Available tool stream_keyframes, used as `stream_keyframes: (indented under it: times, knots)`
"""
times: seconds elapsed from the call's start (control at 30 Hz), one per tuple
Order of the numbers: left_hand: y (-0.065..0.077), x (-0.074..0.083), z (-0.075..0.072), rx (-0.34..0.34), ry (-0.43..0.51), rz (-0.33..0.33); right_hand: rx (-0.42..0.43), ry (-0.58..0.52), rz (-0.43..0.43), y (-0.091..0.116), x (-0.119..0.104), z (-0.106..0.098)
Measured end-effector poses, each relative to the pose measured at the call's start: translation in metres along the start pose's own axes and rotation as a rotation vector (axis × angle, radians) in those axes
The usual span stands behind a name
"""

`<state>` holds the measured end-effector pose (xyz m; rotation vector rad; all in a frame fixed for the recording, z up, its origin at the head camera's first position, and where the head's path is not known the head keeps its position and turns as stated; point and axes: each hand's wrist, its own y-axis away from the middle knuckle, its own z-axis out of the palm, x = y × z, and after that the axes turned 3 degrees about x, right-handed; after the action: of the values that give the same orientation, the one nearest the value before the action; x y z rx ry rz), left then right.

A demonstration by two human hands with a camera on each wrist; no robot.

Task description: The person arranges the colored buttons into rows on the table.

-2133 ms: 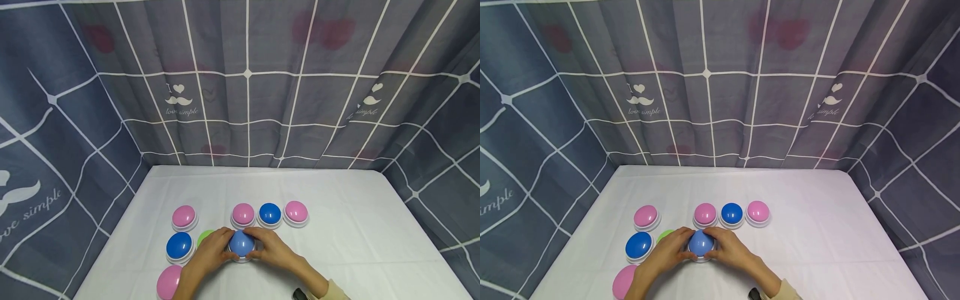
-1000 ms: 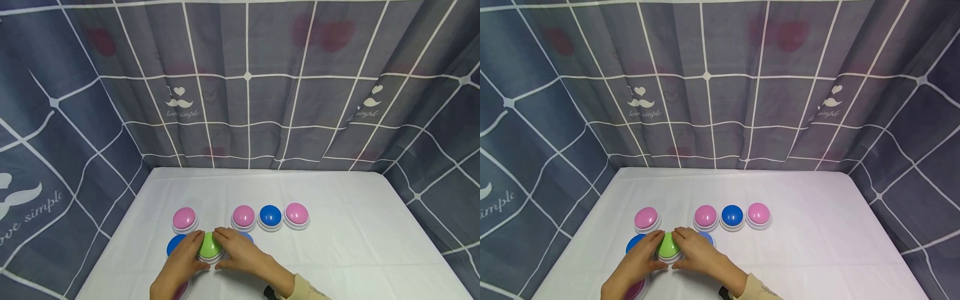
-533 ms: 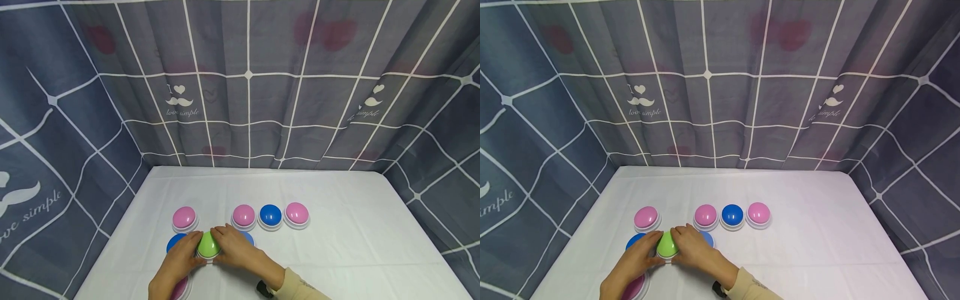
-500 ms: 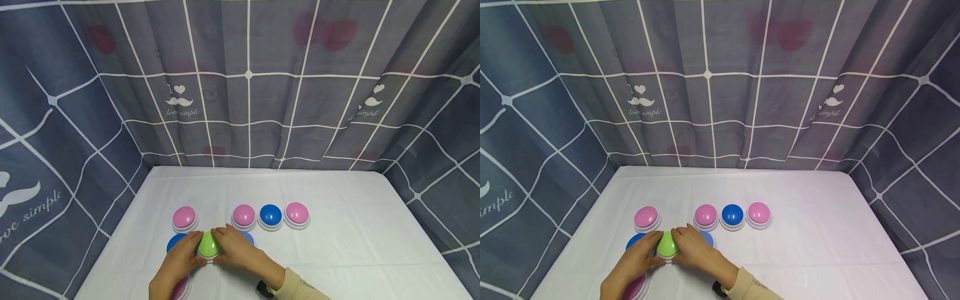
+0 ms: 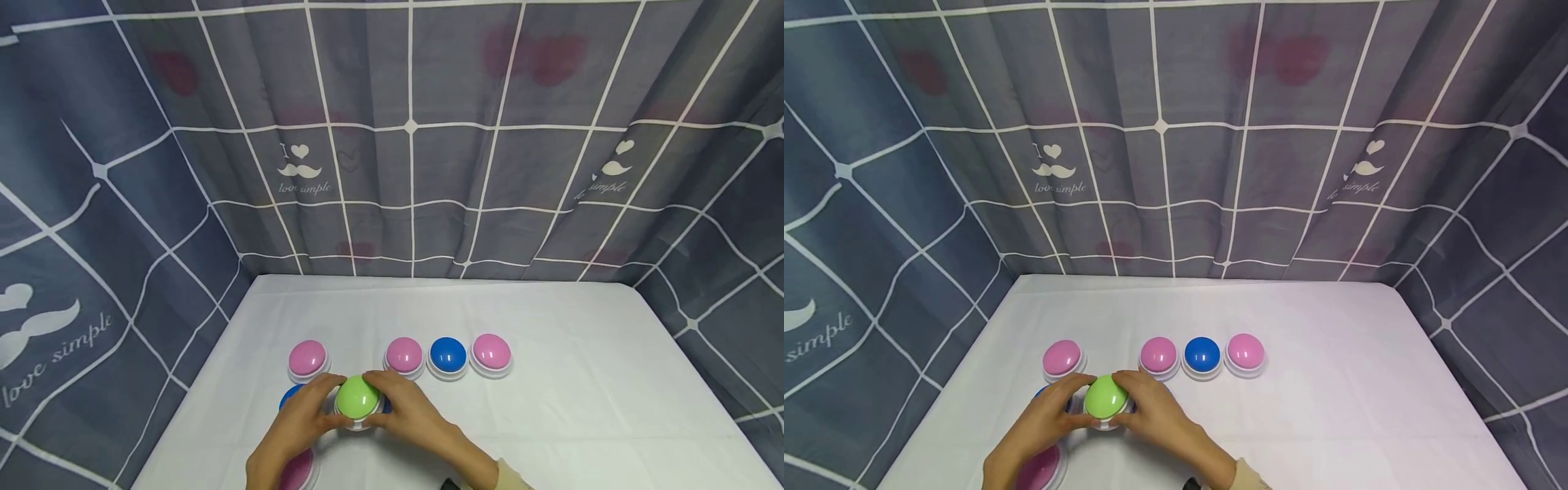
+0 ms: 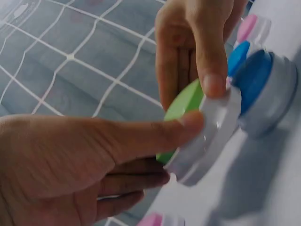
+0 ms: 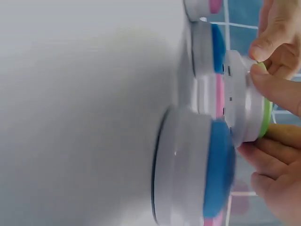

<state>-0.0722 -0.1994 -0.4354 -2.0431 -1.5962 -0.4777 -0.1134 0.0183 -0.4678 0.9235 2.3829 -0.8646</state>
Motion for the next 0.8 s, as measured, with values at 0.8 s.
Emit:
stream_keyframes:
  times: [0.8]
  knots:
    - [-0.043,0.087,0.084,0.03,-0.066,0.411,0.273,-0.028,-0.034,0.104,0.052,-0.093]
